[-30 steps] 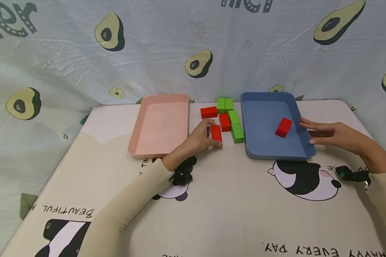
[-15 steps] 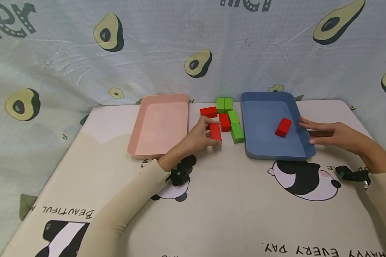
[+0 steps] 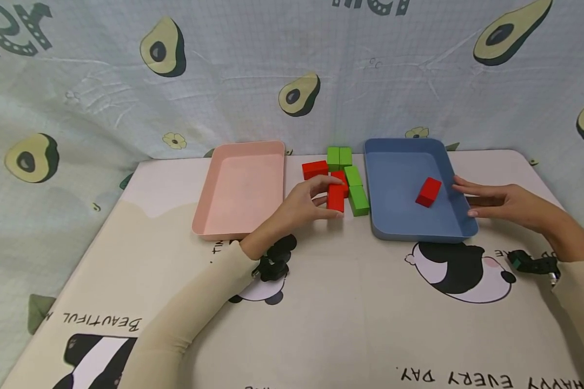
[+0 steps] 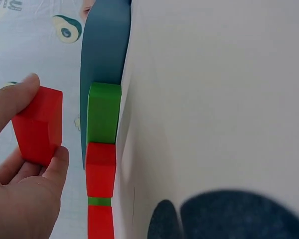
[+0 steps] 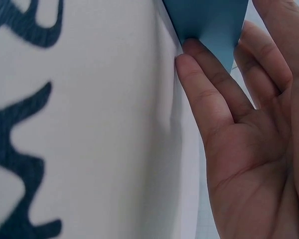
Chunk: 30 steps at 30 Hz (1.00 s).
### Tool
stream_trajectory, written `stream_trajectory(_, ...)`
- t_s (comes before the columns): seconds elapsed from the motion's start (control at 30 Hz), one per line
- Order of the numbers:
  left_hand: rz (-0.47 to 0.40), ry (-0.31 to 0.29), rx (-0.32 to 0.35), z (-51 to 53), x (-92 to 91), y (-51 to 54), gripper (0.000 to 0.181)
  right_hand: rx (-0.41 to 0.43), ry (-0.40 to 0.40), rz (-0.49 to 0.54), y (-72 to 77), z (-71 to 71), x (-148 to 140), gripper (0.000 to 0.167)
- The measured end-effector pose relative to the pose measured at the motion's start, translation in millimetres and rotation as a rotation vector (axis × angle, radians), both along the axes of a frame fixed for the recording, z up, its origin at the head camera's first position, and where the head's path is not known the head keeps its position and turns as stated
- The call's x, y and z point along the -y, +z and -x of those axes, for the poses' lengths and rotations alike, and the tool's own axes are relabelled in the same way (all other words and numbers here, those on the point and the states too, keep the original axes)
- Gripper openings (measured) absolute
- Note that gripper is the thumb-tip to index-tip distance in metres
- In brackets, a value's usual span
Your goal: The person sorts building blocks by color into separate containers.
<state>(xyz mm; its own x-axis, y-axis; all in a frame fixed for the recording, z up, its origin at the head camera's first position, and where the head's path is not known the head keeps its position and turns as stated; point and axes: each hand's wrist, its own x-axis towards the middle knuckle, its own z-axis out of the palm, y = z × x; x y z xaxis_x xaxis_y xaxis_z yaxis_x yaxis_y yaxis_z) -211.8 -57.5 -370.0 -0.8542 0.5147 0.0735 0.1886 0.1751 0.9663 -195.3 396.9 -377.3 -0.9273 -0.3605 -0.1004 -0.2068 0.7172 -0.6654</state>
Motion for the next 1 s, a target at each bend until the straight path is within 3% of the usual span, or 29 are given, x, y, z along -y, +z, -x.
stream_trajectory(0.47,0.096,0.003,-0.053,2.4,-8.6,6.7,0.059,-0.017,0.004,0.016,1.0,-0.3,0,0.063)
stream_trajectory(0.67,0.054,-0.021,-0.066,1.8,-14.1,7.7,0.060,-0.012,0.006,0.025,0.4,-0.4,0,0.063)
stream_trajectory(1.0,-0.062,-0.060,-0.007,0.7,-24.8,8.8,0.063,-0.016,0.016,0.036,0.5,-1.0,2,0.063)
